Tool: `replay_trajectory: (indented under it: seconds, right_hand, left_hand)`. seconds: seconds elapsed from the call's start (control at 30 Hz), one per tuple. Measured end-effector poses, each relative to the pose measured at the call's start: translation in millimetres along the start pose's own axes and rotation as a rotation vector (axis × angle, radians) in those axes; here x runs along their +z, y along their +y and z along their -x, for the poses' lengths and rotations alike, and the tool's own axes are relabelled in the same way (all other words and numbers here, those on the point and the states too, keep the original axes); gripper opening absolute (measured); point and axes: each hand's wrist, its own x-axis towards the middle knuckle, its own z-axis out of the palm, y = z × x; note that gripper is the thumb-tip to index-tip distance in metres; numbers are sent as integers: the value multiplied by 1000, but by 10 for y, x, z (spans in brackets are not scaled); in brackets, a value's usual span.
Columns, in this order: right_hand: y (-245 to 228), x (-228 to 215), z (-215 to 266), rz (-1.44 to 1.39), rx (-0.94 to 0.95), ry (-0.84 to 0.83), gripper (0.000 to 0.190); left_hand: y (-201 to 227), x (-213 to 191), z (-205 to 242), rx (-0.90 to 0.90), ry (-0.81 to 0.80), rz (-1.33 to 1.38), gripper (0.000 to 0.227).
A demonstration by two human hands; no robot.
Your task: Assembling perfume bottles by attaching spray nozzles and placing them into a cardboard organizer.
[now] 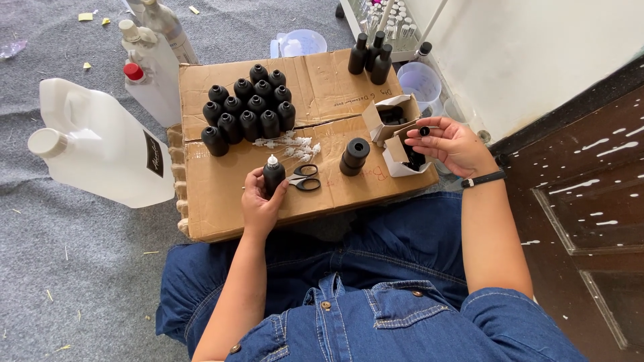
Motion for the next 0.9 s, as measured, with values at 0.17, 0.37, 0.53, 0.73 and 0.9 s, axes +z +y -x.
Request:
replay_trajectory:
  seconds: [0.17,0.37,0.53,0.73,0.9]
  right_hand:
    - [29,39,-22,-61,-5,3,36]
    - [173,2,-86,-53,-51,27,29]
    - [164,83,-88,-36,-112,50,31]
    - [1,570,82,-71,-270,60,26]
    - [148,1245,214,-140,-337,-82,24]
  left_hand:
    - [8,-2,0,-1,-1,7,50]
    - [4,0,0,7,-1,11,50]
    - [-5,0,3,11,5,16,50]
    - [9,5,-2,20,10,6,49]
    - [35,4,9,38,29,-14,51]
